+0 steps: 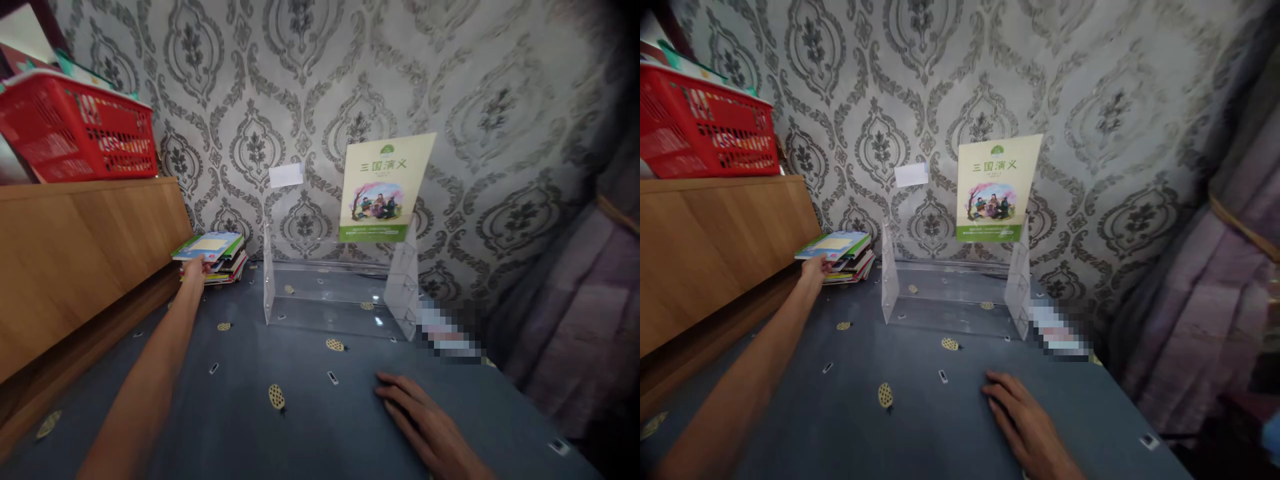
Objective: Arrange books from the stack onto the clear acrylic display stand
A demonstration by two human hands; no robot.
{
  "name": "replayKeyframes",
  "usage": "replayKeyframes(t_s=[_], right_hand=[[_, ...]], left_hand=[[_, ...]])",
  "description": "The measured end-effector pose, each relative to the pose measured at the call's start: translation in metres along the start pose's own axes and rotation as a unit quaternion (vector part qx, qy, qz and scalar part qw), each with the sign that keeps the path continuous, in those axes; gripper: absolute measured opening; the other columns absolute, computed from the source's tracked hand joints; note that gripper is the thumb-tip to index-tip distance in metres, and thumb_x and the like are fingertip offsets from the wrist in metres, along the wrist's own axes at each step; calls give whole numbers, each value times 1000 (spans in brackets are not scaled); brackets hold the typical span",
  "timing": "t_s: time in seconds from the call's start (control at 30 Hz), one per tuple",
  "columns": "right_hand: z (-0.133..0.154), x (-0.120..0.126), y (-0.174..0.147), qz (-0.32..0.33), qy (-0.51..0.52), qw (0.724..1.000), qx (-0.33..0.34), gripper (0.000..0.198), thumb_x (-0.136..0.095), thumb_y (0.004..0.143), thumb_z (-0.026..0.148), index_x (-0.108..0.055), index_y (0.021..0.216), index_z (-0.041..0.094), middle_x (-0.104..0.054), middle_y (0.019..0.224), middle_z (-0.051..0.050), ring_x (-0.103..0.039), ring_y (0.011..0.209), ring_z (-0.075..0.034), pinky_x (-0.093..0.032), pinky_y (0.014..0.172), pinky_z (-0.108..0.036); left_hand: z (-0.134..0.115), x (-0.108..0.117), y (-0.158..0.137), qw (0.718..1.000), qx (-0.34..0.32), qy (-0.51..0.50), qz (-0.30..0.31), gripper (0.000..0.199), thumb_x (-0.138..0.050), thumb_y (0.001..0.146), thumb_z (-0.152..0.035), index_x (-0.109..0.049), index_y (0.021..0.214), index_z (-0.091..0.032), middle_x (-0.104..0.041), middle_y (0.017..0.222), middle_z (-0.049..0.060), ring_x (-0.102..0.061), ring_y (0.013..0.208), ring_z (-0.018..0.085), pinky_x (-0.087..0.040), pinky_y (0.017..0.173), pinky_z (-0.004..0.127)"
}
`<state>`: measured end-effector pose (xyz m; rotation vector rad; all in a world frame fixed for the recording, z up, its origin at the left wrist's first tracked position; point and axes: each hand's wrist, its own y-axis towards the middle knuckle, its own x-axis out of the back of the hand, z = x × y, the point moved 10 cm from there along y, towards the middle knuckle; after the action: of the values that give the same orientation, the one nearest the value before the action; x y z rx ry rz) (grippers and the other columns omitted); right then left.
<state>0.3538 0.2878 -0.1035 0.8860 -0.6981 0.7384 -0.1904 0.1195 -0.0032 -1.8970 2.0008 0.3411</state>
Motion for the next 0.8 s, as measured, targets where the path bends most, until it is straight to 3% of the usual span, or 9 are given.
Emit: replayKeyframes(t_s=[0.13,0.2,0.3,0.47,0.6,0.8], right_hand=[[-1,1,1,-8,-9,1000,-4,45,-38,99,51,-74,103,25,-71,123,-12,-69,111,-28,-58,97,-45],[1,0,2,3,-10,1000,-2,44,-38,99,51,-74,105,25,-70,125,-12,-69,112,-28,-57,98,-45],[6,3,5,7,-13,1000,4,44,-39,99,51,-74,104,25,-71,123,-12,-70,110,-27,-58,96,-45],[12,4,8,13,-17,1000,5,43,-38,98,48,-74,103,25,-72,120,-12,-70,109,-27,-58,96,-44],[12,1,7,30,-16,999,-3,41,-39,97,45,-73,105,24,-70,122,-12,-68,111,-27,-56,98,-47],[10,-2,6,29,-10,1000,5,38,-41,97,44,-73,103,24,-70,122,-13,-67,112,-28,-56,98,-48]], left_hand=[[2,25,-22,998,14,-58,13,20,-58,95,-28,-64,109,-15,-69,90,4,-67,73,14,-57,64,26],[10,40,-38,995,21,-92,26,21,-55,95,-30,-66,109,-19,-70,84,2,-69,70,15,-58,63,27],[23,55,-56,990,36,-129,41,27,-54,94,-32,-63,119,-26,-74,95,4,-73,85,20,-62,73,36],[30,71,-69,986,58,-149,49,42,-59,89,-18,-58,129,-29,-73,114,5,-71,105,23,-61,85,41],[38,90,-90,985,57,-157,47,40,-55,89,-12,-60,127,-26,-70,123,4,-69,111,23,-60,90,41],[72,127,-143,986,74,-149,26,32,-55,89,-10,-65,118,-22,-69,125,7,-63,121,26,-60,93,41]])
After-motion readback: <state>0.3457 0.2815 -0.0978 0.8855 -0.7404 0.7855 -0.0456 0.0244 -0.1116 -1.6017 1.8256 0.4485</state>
